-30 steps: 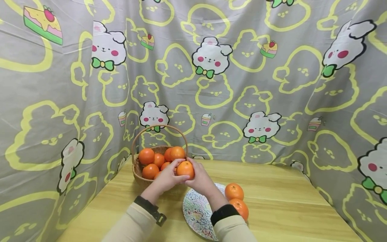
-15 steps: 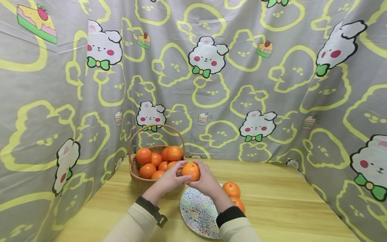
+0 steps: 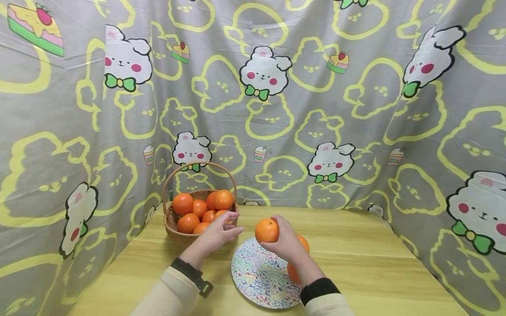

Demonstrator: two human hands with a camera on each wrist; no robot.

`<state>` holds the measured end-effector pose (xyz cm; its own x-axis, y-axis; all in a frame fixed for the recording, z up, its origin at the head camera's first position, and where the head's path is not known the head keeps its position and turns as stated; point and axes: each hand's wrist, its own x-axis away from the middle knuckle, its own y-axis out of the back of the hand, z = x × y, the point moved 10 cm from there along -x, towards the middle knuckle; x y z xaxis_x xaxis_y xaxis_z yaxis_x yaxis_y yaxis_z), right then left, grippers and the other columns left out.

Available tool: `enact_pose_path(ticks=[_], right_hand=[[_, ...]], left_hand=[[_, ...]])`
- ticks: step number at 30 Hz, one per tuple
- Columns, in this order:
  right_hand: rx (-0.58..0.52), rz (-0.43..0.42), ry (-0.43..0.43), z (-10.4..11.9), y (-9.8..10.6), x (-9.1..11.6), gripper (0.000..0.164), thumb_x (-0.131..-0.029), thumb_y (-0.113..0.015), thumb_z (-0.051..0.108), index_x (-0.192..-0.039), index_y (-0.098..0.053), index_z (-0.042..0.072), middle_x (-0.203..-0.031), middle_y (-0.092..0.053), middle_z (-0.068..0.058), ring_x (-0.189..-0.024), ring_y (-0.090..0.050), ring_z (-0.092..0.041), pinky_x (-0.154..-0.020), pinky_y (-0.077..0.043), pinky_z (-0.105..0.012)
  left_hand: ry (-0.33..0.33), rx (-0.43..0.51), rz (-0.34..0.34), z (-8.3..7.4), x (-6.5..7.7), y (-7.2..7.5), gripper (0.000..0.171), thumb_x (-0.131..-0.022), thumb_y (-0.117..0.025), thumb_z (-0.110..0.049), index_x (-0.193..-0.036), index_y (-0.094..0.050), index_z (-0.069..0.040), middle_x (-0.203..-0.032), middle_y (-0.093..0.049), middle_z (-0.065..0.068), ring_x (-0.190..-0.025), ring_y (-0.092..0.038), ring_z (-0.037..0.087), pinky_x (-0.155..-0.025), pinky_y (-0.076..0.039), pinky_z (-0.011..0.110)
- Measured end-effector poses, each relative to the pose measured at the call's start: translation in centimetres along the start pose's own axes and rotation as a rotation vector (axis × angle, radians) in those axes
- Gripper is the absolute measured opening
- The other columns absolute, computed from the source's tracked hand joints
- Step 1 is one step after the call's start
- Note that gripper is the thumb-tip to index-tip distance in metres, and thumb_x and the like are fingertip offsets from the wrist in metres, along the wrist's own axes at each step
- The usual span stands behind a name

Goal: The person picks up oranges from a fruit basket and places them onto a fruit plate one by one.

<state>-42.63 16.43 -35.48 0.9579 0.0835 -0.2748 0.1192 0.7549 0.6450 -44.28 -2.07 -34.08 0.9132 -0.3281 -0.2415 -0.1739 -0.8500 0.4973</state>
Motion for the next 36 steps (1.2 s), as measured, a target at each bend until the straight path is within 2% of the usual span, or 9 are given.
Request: enact_pose_path(ticks=[8, 12, 20, 26, 33, 36], right_hand=[[0.09, -0.021, 0.017, -1.5, -0.2, 0.7, 0.08, -0.066, -0.082, 0.028, -0.131, -0.038, 0.012, -0.116, -0.05, -0.007, -0.09, -0.053, -0.022, -0.077, -0.047, -0.043], [0.101, -0.001, 0.03, -1.8, -1.4, 0.4, 0.08, -0.066, -0.081, 0.028, -0.13, -0.038, 0.009, -0.115, -0.051, -0.008, -0.09, -0.052, -0.021, -0.075, -0.046, -0.042], [0.081, 0.043, 0.036, -2.2, -4.0, 0.2, 0.084, -0.065, -0.082, 0.024, -0.135, -0.037, 0.01, -0.124, -0.045, -0.014, -0.099, -0.051, -0.026, -0.077, -0.046, -0.044], [0.137, 0.084, 0.016, -2.5, -5.2, 0.4, 0.083, -0.066, -0.081, 0.024, -0.136, -0.037, 0.017, -0.114, -0.044, -0.016, -0.089, -0.053, -0.024, -0.072, -0.048, -0.044], [0.191, 0.071, 0.022, -2.9, -5.7, 0.3, 0.078, -0.064, -0.08, 0.028, -0.131, -0.042, 0.015, -0.108, -0.045, -0.015, -0.083, -0.052, -0.022, -0.067, -0.047, -0.04], [0.189, 0.082, 0.01, -3.0, -6.0, 0.4, 0.079, -0.063, -0.081, 0.028, -0.131, -0.042, 0.014, -0.108, -0.045, -0.015, -0.083, -0.052, -0.022, -0.065, -0.047, -0.04]], left_hand=[[0.003, -0.023, -0.005, 0.4, 0.0, -0.1, 0.06, -0.081, -0.064, -0.047, -0.129, -0.048, -0.014, -0.134, -0.045, 0.009, -0.115, -0.049, 0.033, -0.09, -0.043, 0.046], [0.007, -0.023, 0.0, 0.6, -0.1, -0.2, 0.062, -0.081, -0.063, -0.048, -0.129, -0.048, -0.013, -0.134, -0.045, 0.008, -0.116, -0.049, 0.033, -0.09, -0.043, 0.046], [-0.005, -0.028, -0.002, 0.8, -0.1, -0.3, 0.052, -0.083, -0.064, -0.04, -0.126, -0.05, -0.014, -0.132, -0.047, 0.01, -0.114, -0.05, 0.033, -0.088, -0.045, 0.045], [0.004, -0.018, -0.007, 1.1, 0.1, -0.2, 0.052, -0.083, -0.065, -0.04, -0.125, -0.051, -0.012, -0.131, -0.047, 0.013, -0.113, -0.051, 0.033, -0.088, -0.045, 0.044], [-0.034, -0.045, 0.008, 1.1, 0.4, -0.6, 0.058, -0.079, -0.07, -0.035, -0.125, -0.05, -0.007, -0.129, -0.048, 0.013, -0.109, -0.052, 0.034, -0.089, -0.044, 0.045], [-0.033, -0.046, 0.02, 1.4, 0.5, -1.1, 0.058, -0.077, -0.072, -0.032, -0.125, -0.05, -0.008, -0.129, -0.048, 0.014, -0.11, -0.051, 0.035, -0.089, -0.043, 0.046]])
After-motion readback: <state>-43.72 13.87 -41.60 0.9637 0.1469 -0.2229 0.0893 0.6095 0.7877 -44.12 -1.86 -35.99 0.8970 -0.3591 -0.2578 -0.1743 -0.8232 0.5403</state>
